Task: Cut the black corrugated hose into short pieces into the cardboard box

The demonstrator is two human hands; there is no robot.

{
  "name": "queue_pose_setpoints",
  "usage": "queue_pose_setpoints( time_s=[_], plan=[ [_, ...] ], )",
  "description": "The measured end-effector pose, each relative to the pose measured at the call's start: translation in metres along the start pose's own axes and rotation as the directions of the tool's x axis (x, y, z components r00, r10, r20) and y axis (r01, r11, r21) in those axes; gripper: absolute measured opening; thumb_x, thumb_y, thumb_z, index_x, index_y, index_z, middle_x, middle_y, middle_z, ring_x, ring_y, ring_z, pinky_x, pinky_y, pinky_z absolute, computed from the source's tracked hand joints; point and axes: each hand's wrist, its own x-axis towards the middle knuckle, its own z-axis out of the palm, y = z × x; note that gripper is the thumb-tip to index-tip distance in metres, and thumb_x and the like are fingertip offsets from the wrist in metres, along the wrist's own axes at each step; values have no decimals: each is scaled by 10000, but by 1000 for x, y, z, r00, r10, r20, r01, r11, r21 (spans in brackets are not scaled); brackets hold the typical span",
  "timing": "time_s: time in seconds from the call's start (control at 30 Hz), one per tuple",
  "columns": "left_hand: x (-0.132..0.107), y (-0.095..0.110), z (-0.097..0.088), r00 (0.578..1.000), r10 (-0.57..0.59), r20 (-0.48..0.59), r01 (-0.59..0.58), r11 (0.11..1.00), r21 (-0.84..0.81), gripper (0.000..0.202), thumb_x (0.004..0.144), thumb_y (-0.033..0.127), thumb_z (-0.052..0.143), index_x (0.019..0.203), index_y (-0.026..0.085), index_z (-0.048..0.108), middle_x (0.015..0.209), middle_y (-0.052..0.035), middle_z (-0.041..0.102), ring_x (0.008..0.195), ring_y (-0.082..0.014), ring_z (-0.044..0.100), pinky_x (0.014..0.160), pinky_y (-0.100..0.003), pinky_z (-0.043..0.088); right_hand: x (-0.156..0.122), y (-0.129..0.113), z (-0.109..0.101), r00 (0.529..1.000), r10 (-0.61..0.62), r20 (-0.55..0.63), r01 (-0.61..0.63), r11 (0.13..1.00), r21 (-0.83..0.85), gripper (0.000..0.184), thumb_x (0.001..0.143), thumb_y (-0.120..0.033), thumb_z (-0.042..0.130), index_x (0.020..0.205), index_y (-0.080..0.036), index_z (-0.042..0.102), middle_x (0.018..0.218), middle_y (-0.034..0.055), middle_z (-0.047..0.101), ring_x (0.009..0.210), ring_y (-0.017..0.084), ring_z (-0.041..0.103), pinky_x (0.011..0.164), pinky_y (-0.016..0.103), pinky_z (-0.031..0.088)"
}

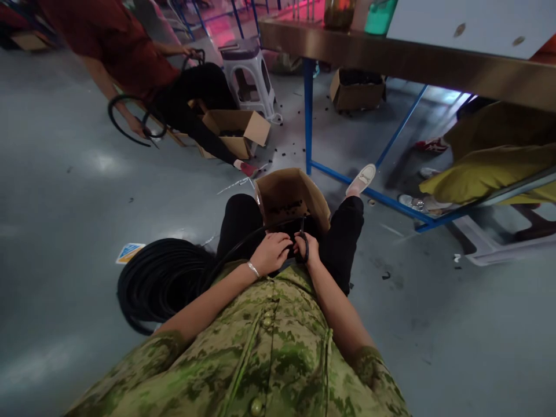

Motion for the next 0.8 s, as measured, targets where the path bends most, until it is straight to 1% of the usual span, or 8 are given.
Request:
queue_pose_setpoints(
  time_s=[0.1, 0.2, 0.33, 0.4, 0.53, 0.6, 0.7, 0.8],
  plan=[
    [-2, -12, 16, 989, -107, 100, 118, 987, -111, 202, 819, 135, 529, 958, 164, 671, 1016, -81, 653, 945, -189, 611, 857, -326, 503, 3, -1, 0, 998, 17, -68, -12, 998, 64, 316, 690, -398, 629, 893, -157, 657, 465, -46, 564, 377, 108, 504, 388, 199, 374],
    [-7, -20, 11, 977, -210, 41, 214, 960, -182, 202, 828, 138, 510, 950, 168, 668, 965, -64, 655, 850, -156, 624, 783, -280, 523, 5, -2, 0, 990, 34, -138, -18, 994, 111, 309, 697, -397, 631, 880, -149, 650, 462, -36, 573, 385, 114, 516, 397, 203, 375],
    [-25, -15, -28, 982, -58, -181, 22, 980, -198, 243, 883, 184, 473, 1043, 205, 655, 1060, -62, 648, 961, -159, 621, 866, -290, 522, 7, -4, -1, 986, 46, -162, -23, 989, 144, 317, 699, -393, 640, 901, -149, 642, 472, -37, 579, 377, 110, 507, 385, 202, 362],
    [-41, -17, -45, 941, -83, -329, 46, 992, -120, 279, 884, 209, 490, 1124, 215, 632, 1164, -85, 623, 1090, -196, 587, 973, -355, 489, 7, -5, -2, 983, 51, -174, -23, 987, 157, 325, 697, -401, 640, 908, -155, 640, 469, -42, 574, 369, 107, 499, 375, 198, 348],
    [-87, -54, -45, 789, -353, -503, 361, 929, -86, 508, 824, 337, 588, 1290, 141, 539, 1340, -177, 518, 1266, -307, 473, 1092, -496, 371, 9, -3, -2, 978, 21, -206, 20, 981, 195, 324, 689, -414, 643, 888, -158, 639, 466, -45, 572, 369, 98, 499, 392, 193, 362],
    [-113, -82, -30, 744, -523, -416, 480, 851, -211, 575, 809, 431, 580, 1295, 127, 535, 1304, -181, 549, 1220, -312, 515, 1068, -494, 395, 9, -2, -2, 979, 17, -202, 24, 980, 196, 324, 686, -420, 649, 874, -157, 640, 464, -43, 571, 366, 99, 499, 394, 197, 369],
    [-148, -122, -3, 653, -751, -101, 638, 617, -462, 599, 832, 553, 457, 1228, 123, 585, 1154, -134, 659, 1082, -276, 611, 978, -424, 481, 8, 0, -1, 985, 10, -172, 22, 984, 179, 326, 674, -417, 668, 868, -156, 639, 460, -43, 569, 362, 100, 497, 386, 199, 367],
    [-180, -146, 21, 554, -831, 43, 727, 458, -512, 583, 795, 578, 449, 1051, 103, 669, 998, -125, 716, 1050, -294, 625, 946, -398, 495, 7, 1, -1, 990, 5, -142, 16, 989, 145, 316, 672, -407, 678, 862, -159, 637, 451, -47, 560, 358, 101, 496, 377, 196, 360]
  ],
)
